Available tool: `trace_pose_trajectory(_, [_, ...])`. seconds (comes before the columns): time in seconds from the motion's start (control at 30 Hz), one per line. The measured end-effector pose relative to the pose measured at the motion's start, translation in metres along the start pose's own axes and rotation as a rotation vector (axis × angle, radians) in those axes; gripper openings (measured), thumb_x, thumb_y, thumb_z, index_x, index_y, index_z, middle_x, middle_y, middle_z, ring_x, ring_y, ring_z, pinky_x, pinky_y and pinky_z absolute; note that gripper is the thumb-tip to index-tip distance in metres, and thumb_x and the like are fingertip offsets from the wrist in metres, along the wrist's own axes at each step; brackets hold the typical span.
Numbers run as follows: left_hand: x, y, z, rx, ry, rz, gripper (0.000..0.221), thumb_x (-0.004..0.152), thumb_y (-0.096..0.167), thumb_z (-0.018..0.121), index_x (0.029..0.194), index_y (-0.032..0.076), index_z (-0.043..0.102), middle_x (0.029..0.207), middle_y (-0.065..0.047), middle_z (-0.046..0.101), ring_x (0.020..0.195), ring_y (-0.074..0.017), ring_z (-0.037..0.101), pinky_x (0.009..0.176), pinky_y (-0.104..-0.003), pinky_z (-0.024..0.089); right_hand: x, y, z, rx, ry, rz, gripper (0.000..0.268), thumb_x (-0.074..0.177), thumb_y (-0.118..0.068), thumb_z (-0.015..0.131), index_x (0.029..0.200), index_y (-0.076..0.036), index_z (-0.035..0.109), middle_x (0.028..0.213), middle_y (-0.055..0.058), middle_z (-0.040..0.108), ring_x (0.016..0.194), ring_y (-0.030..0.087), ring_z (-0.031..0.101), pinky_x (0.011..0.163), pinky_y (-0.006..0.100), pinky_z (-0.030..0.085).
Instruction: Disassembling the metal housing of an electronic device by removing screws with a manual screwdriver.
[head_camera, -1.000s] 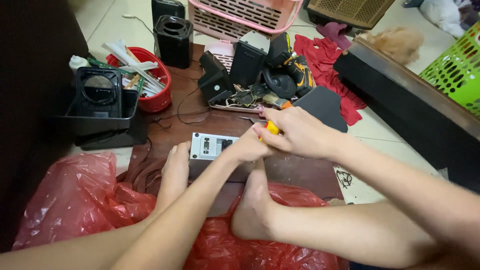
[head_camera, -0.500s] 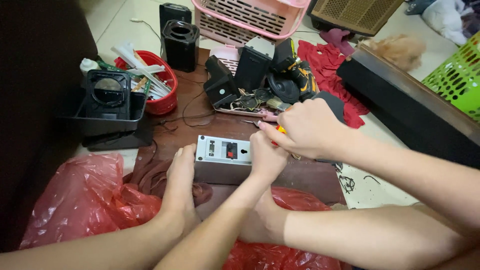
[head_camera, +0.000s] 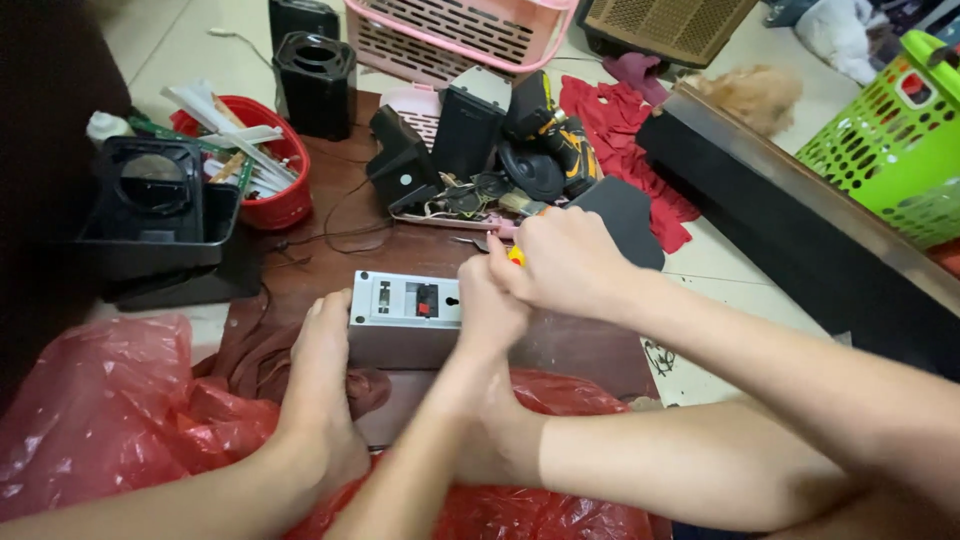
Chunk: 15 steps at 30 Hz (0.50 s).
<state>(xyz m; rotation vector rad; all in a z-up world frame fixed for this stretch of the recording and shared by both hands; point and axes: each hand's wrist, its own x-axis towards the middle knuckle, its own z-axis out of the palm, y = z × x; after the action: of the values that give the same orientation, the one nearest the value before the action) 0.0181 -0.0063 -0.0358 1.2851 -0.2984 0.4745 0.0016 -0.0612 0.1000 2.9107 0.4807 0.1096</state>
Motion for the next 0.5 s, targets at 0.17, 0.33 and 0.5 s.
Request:
trace_pose_trajectory(0.17, [0.030, -0.007, -0.023, -0.128, -0.582, -0.272, 0.056, 0.048, 0.007, 0.079, 0.096, -0.005, 0.053, 0.087, -0.019, 0.058, 0.078, -0.0267, 0.055, 0.069, -0.036, 0.044, 0.016, 0.024, -0.002, 0.069, 0.028, -0.418, 0.048, 0.081, -0.041, 0.046, 0.055, -0.002, 0.056, 0.045, 0.016, 0.053, 0.047, 0.036, 0.059, 0.049, 0.040, 0.048])
trace_pose_trajectory(0.33, [0.030, -0.005, -0.026, -0.244, -0.855, -0.245, 0.051, 0.047, -0.002, 0.083, 0.092, -0.004, 0.061, 0.090, -0.014, 0.061, 0.088, -0.0233, 0.053, 0.080, -0.038, 0.046, 0.031, 0.037, -0.006, 0.290, -0.024, -0.835, 0.033, 0.086, -0.030, 0.048, 0.065, -0.005, 0.049, 0.047, 0.015, 0.053, 0.048, 0.033, 0.060, 0.044, 0.041, 0.045])
trace_pose_trajectory(0.5, [0.010, 0.003, -0.010, 0.017, -0.432, -0.139, 0.025, 0.052, 0.004, 0.073, 0.072, 0.002, 0.057, 0.067, -0.010, 0.056, 0.067, -0.0237, 0.053, 0.064, -0.031, 0.044, 0.029, 0.036, -0.009, 0.179, 0.019, -0.878, 0.035, 0.086, -0.037, 0.044, 0.062, -0.013, 0.049, 0.049, 0.008, 0.054, 0.052, 0.028, 0.060, 0.057, 0.037, 0.047])
